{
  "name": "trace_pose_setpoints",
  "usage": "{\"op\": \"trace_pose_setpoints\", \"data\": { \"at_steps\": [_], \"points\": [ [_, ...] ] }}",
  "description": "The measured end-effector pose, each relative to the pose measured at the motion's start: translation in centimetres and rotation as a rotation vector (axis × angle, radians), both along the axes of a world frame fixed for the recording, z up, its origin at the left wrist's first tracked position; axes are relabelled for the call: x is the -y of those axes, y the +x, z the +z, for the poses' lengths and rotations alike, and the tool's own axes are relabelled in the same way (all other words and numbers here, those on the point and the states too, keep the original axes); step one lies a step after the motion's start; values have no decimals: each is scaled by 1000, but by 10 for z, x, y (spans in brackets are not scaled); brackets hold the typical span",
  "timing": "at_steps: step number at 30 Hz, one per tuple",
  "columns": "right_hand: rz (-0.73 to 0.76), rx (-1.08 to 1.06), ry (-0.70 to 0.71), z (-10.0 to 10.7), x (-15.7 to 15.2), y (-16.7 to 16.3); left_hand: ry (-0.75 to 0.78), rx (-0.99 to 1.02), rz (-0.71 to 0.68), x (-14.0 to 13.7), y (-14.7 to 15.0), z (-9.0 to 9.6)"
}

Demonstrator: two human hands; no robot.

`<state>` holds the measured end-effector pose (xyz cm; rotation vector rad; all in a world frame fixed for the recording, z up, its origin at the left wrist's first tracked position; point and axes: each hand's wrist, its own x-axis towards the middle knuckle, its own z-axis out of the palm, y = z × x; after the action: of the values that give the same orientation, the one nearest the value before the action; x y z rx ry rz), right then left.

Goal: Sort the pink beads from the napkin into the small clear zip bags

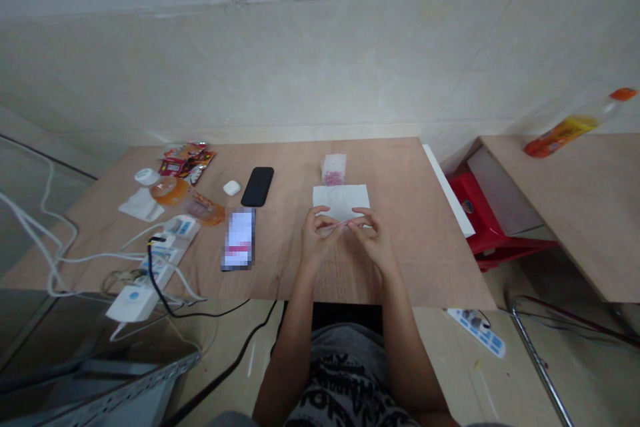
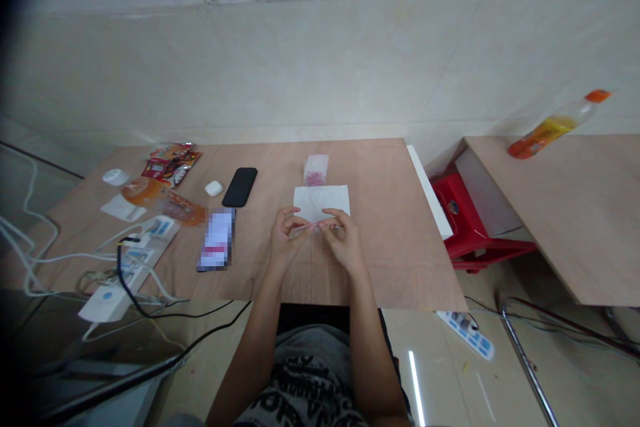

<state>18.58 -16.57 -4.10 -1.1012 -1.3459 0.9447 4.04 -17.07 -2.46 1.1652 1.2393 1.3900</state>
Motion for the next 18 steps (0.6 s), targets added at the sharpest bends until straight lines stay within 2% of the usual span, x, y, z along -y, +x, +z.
{"op": "trace_pose_setpoints", "data": {
  "at_steps": [6,13,18],
  "points": [
    [19,7,0,-2,-1,0,2,-11,21,0,0,-2],
    [-101,-14,1,-1,-2,5,-29,-19,46,0,-4,-3],
    [-108,-16,10,-2,-2,6,-33,-46,37,1,-7,-3]
  ]
}}
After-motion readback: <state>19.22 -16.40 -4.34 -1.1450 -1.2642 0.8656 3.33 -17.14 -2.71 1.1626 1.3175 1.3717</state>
